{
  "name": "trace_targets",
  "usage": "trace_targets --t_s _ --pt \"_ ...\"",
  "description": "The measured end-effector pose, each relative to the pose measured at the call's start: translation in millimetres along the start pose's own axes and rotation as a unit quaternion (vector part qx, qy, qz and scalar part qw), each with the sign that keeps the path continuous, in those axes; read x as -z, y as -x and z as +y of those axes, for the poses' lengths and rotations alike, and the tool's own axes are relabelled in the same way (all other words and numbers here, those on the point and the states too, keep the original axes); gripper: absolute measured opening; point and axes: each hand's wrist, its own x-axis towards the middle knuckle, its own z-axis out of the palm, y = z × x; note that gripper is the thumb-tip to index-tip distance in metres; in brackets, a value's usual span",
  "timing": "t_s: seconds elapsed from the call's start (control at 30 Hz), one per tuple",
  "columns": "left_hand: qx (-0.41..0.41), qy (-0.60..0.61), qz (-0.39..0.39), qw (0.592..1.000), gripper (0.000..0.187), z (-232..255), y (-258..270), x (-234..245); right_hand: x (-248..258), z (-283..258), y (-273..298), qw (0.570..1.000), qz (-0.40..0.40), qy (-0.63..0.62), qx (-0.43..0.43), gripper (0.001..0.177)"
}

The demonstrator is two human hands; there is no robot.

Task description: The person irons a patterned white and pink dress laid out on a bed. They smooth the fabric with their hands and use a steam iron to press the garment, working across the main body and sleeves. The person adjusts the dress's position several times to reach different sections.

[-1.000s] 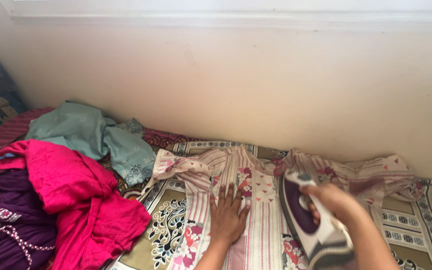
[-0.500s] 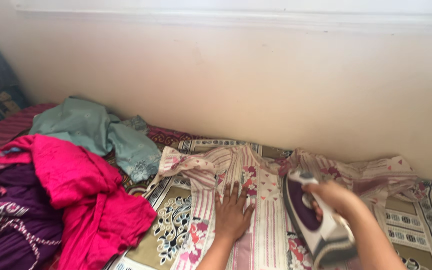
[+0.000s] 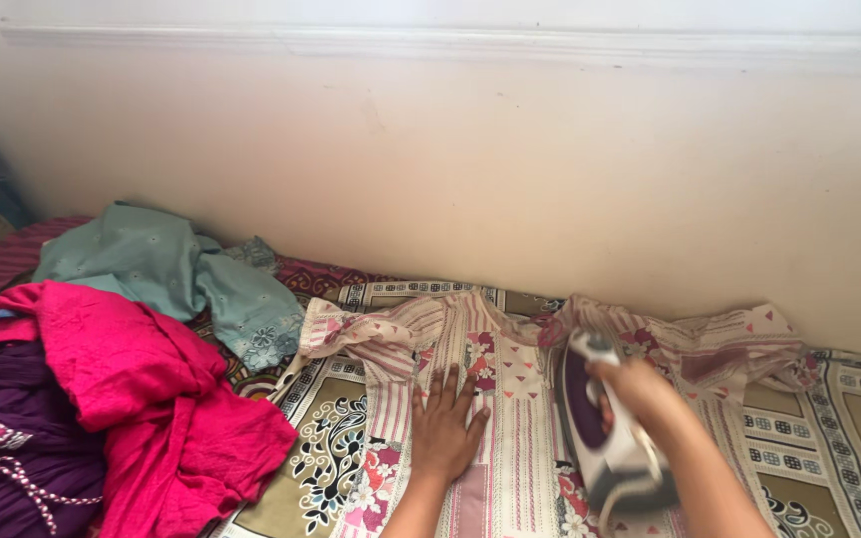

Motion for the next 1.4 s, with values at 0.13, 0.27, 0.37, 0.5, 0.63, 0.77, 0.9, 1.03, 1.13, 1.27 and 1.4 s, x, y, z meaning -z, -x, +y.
trace_targets --t_s 0.13,0.27,0.37,0.5,0.63,0.77,0.9,1.03,1.13,1.27,1.4 --pt "-0.002 -0.013 -0.003 1.000 0.067 -0.5 0.3 2.1 -7.5 -21.9 -17.3 0.991 0.017 -0.117 -0.068 0.024" --pt "-0.002 -0.018 0.009 1.000 0.067 0.3 -0.8 1.5 12.7 18.2 5.7 0.999 -0.042 -0.010 -0.021 0.038" --pt "-0.002 -0.026 0.017 1.000 0.068 -2.5 -6.2 -2.8 24.6 56.1 25.6 0.997 -0.020 -0.054 -0.056 0.029" --pt "0.003 -0.049 0.003 0.999 0.069 -5.9 -6.0 -12.5 45.4 66.3 -3.1 0.992 0.036 0.117 0.015 0.053" --pt "0.030 -0.083 -0.016 0.996 0.069 -3.6 -2.9 -11.0 38.4 55.5 -13.8 0.997 0.055 -0.057 -0.015 0.035" --pt "0.061 -0.102 -0.062 0.991 0.070 1.2 8.6 0.0 67.4 69.9 15.1 0.997 0.027 -0.034 -0.056 0.033" --pt "0.080 -0.135 -0.100 0.983 0.070 -1.5 25.2 13.4 132.6 101.1 41.6 0.995 0.055 0.044 -0.072 0.036" --pt "0.098 -0.140 -0.110 0.979 0.072 -10.5 43.8 21.2 194.8 152.3 48.0 0.995 0.048 0.041 -0.073 0.042" --pt "0.119 -0.155 -0.098 0.976 0.072 -15.7 58.6 24.4 242.0 189.4 37.1 0.992 0.071 0.077 -0.066 0.043" --pt "0.188 -0.140 -0.093 0.968 0.073 -24.5 78.4 35.1 299.1 206.3 26.1 0.977 0.126 0.135 -0.103 0.041" --pt "0.204 -0.179 -0.022 0.962 0.071 -43.0 86.4 33.2 328.5 191.0 35.5 0.901 0.179 0.379 -0.107 0.046"
